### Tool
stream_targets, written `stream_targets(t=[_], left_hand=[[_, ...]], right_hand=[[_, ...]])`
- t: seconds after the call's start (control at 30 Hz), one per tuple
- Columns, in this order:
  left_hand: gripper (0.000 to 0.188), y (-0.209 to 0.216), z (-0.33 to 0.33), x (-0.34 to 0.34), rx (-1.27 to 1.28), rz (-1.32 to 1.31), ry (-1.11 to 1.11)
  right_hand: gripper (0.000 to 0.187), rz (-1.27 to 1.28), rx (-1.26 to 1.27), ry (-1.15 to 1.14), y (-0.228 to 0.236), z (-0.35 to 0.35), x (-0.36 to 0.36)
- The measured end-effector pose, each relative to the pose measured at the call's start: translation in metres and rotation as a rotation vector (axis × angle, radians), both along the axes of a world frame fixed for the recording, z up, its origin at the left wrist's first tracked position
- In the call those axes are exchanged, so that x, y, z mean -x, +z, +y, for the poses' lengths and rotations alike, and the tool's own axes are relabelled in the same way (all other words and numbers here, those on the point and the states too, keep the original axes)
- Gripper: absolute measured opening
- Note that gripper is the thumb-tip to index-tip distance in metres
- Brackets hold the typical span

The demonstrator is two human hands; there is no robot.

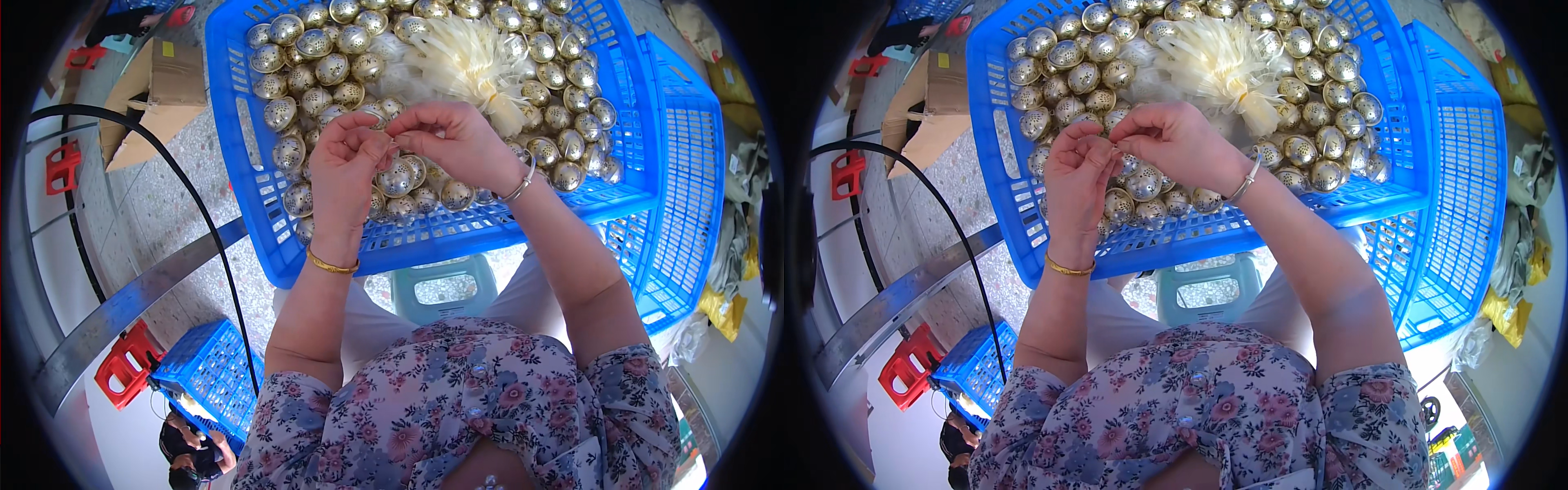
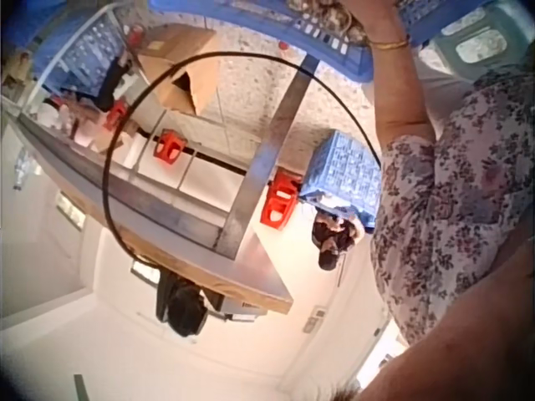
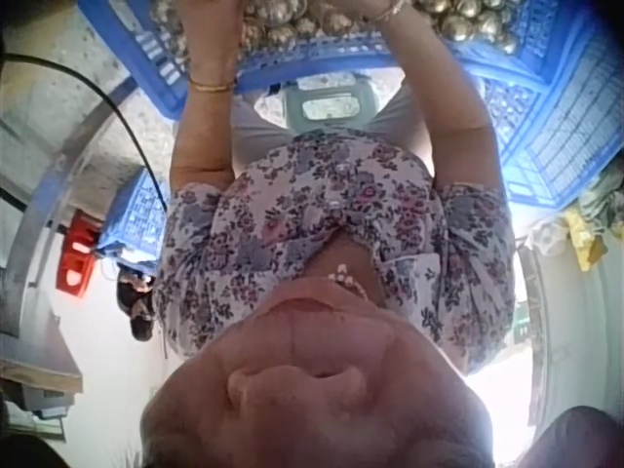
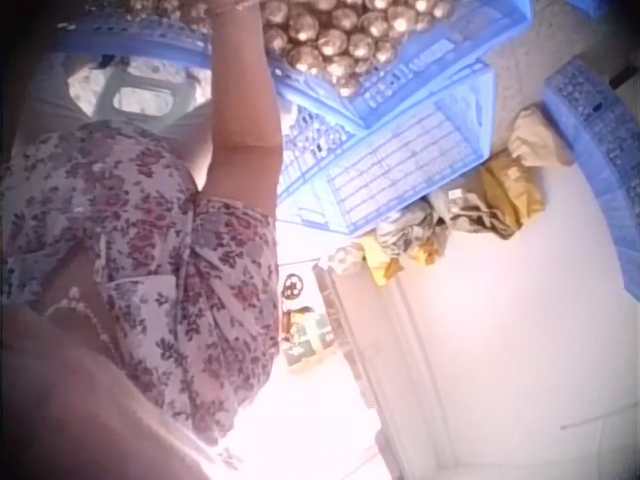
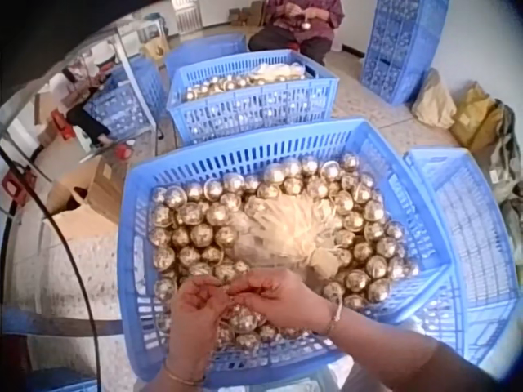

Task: Inspecting and preparing gold decorative ornaments in a factory.

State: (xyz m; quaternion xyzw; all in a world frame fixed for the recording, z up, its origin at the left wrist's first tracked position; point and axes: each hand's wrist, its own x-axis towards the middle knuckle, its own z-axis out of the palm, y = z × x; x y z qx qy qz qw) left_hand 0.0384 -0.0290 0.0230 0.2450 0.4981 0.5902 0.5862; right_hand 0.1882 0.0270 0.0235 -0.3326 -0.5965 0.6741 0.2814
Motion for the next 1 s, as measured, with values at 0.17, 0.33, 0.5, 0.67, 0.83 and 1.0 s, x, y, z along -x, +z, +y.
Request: stream_targets(t=[0.17,0.33,0.5,0.67,0.83,1.0], left_hand=[[0.019,-0.004,0.0,0.003,0.008,0.009,-0.043],[0.018,-0.01,0.0,0.003,0.024,-0.011,-0.042],[0.017,-0.011,-0.001,0.004,0.007,-0.075,-0.043],[0.013,-0.008,-0.001,0.005,0.006,-0.045,-0.049],[0.013,-0.006,-0.001,0.003,0.012,-0.023,-0.023],[0.013,-0.001,-0.001,0.003,0.016,0.15,-0.014]], right_hand=[[0.012,-0.117,-0.381,-0.029,-0.001,0.0,-0.001],[0.009,-0.209,-0.52,-0.061,0.001,-0.003,0.001],[0.008,-0.196,-0.334,-0.113,0.002,-0.007,0.004],[0.008,-0.194,-0.291,-0.096,0.008,-0.005,0.005],[0.009,-0.192,-0.26,-0.095,0.008,-0.005,0.006],[0.011,-0.093,-0.301,-0.041,0.005,-0.003,0.003]])
